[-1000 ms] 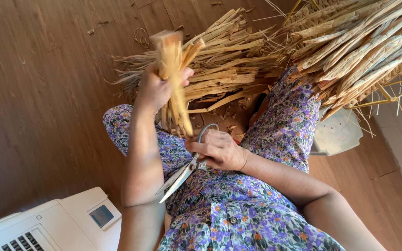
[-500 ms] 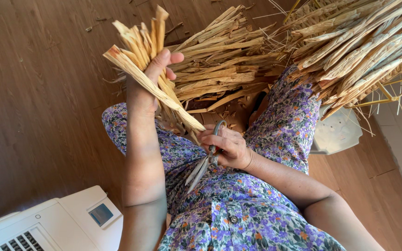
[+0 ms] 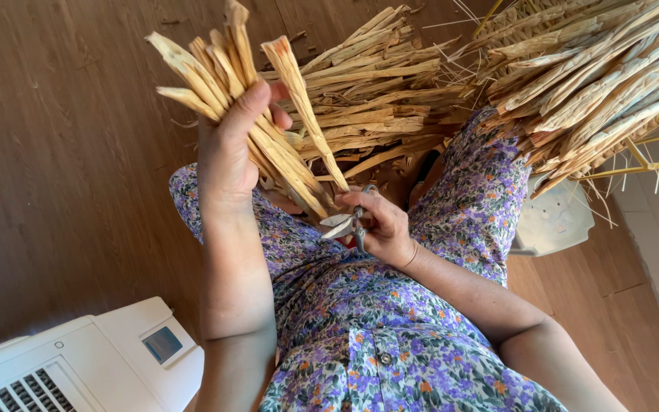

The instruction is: The person sits cross-legged on the floor and uses shears to trim the ends of dried plant stems. They repeatedly pick up small bundles of stems, align them, and cut the tips to a uniform length, placing the trimmed pieces back onto a pile.

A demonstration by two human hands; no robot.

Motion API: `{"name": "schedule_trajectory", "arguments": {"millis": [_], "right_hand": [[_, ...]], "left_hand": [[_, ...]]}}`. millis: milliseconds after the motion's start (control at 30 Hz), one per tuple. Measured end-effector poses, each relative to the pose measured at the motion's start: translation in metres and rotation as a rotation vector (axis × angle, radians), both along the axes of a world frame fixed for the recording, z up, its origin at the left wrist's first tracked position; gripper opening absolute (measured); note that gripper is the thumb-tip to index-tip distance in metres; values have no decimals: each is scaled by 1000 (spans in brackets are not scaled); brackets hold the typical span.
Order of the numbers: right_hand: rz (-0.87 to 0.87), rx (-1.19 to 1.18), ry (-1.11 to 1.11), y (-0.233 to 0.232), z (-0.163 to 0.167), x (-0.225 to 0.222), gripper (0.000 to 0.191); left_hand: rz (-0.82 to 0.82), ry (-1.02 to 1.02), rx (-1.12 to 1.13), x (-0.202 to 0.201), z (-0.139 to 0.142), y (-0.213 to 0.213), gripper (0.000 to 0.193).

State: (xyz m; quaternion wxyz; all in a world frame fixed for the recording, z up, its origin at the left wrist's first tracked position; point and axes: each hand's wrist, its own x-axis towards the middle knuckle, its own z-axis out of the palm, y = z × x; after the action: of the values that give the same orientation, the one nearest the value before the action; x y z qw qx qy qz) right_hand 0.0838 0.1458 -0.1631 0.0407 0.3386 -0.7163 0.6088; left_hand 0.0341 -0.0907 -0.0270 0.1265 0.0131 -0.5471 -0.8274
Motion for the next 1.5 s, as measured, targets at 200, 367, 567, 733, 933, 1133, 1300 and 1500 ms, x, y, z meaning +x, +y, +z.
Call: {"name": "schedule_trajectory", "arguments": {"millis": [200, 367, 567, 733, 933, 1133, 1300, 1500], "right_hand": [[15, 24, 209, -3, 19, -6, 44], [-68, -167, 93, 6, 48, -14, 43], [30, -538, -400, 15, 85, -22, 50], [45, -569, -379, 13, 105, -32, 52], [18, -585, -363, 8, 101, -35, 43], [-36, -297, -284, 17, 90, -33, 61], [-79, 16, -253, 12, 77, -18, 80], [-132, 139, -192, 11, 78, -19, 82]], "left_hand": [[-73, 59, -105, 2, -7, 11, 36], [-174, 45, -106, 9, -15, 8, 28], [-386, 39, -89, 19, -27, 27, 28], [-469, 29, -93, 26, -31, 45, 38], [-342, -16, -294, 28, -40, 55, 36], [-152, -29, -49, 30, -47, 50, 39], [-93, -4, 23, 28, -55, 51, 37], [-97, -32, 50, 31, -55, 57, 37]]}}
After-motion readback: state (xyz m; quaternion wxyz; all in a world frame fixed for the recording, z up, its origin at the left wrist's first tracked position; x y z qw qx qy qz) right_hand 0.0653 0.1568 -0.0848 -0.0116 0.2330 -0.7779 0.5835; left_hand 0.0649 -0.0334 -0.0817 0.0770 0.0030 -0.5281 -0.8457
